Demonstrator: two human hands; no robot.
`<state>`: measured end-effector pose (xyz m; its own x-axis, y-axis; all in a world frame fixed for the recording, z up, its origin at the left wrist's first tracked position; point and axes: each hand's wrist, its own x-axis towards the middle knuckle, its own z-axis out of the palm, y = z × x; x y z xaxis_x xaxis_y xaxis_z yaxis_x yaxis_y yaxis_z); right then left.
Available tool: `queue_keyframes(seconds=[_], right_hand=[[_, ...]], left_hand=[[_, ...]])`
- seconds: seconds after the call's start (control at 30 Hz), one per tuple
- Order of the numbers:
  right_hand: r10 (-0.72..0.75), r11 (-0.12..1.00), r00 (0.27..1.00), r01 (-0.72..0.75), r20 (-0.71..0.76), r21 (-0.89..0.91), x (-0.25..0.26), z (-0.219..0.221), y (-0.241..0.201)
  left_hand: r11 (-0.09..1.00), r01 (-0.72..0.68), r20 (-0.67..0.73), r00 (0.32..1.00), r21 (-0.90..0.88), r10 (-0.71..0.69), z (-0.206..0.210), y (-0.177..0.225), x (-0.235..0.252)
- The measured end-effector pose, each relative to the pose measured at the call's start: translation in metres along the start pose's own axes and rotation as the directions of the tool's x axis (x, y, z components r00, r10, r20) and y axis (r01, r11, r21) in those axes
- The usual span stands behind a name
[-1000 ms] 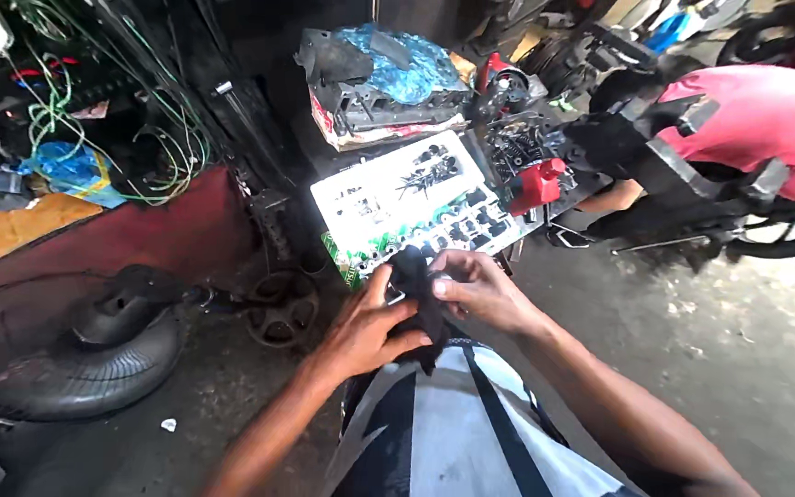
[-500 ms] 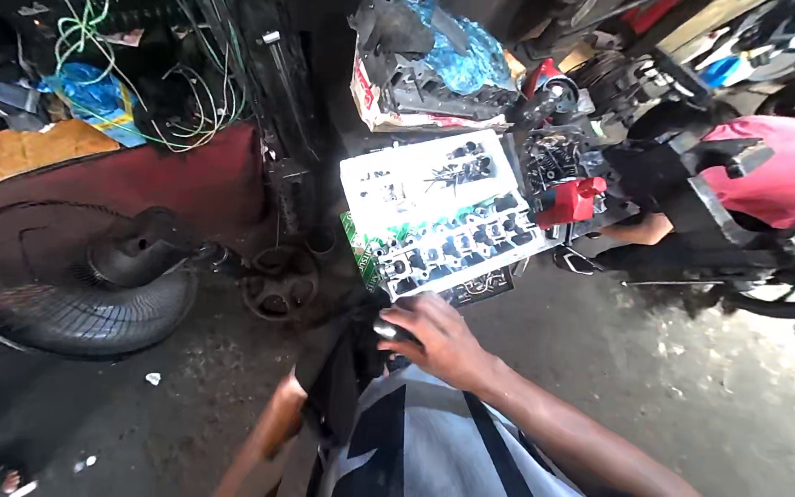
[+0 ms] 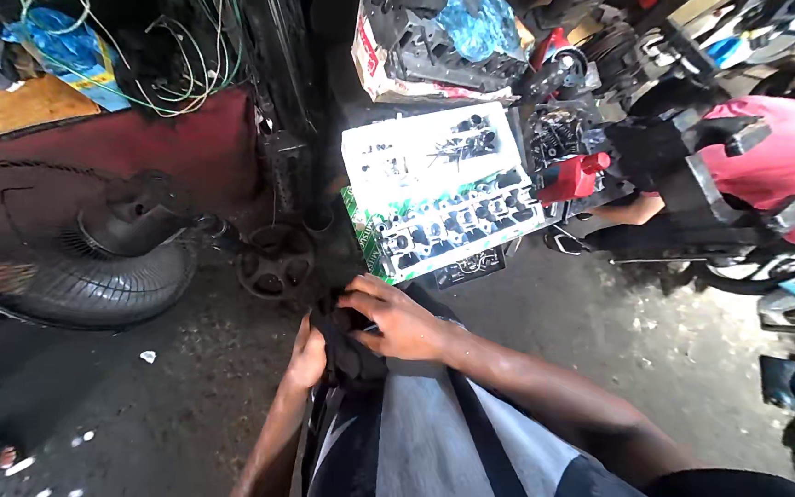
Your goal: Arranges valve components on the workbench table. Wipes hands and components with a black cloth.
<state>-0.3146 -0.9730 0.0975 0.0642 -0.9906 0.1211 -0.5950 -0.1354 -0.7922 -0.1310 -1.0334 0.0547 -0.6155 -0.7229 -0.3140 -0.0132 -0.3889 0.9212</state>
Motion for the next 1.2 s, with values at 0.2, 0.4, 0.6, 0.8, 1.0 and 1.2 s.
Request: queue_keyframes(seconds=[0.2, 0.4, 0.6, 0.8, 1.0, 1.2], right_hand=[[0.071, 0.972, 0.989, -0.099, -0.131, -0.215, -0.016, 0.018, 0.009], [0.059, 0.998, 0.973, -0.052, -0.223, 0.038, -0.017, -0.006, 0.025], [0.097, 0.967, 0.898, 0.017, -0.429, 0.253, -0.042, -0.025, 0.027], [0.003, 0.983, 0.846, -0.100, -0.534, -0.153, -0.043, -0.027, 0.023], [-0.131, 0.930, 0.899, -0.035, -0.417, -0.366, -0.043, -0.016, 0.024], [-0.062, 0.963, 0.944, -0.030, -0.325, -0.269, -0.056, -0.009, 0.036]], left_hand=[[0.971, -0.036, -0.055, 0.997, 0.235, 0.050, 0.011, 0.003, 0.034], [0.982, -0.034, 0.009, 0.999, 0.185, 0.033, 0.024, 0.017, 0.062], [0.802, 0.141, 0.167, 0.985, -0.581, -0.052, 0.030, 0.018, 0.077], [0.996, -0.093, 0.383, 0.920, -0.009, 0.089, 0.042, 0.023, 0.044], [0.927, -0.266, 0.386, 0.910, 0.264, 0.151, 0.060, 0.024, 0.063], [0.625, -0.323, 0.323, 0.939, 0.711, 0.118, 0.060, 0.019, 0.042]])
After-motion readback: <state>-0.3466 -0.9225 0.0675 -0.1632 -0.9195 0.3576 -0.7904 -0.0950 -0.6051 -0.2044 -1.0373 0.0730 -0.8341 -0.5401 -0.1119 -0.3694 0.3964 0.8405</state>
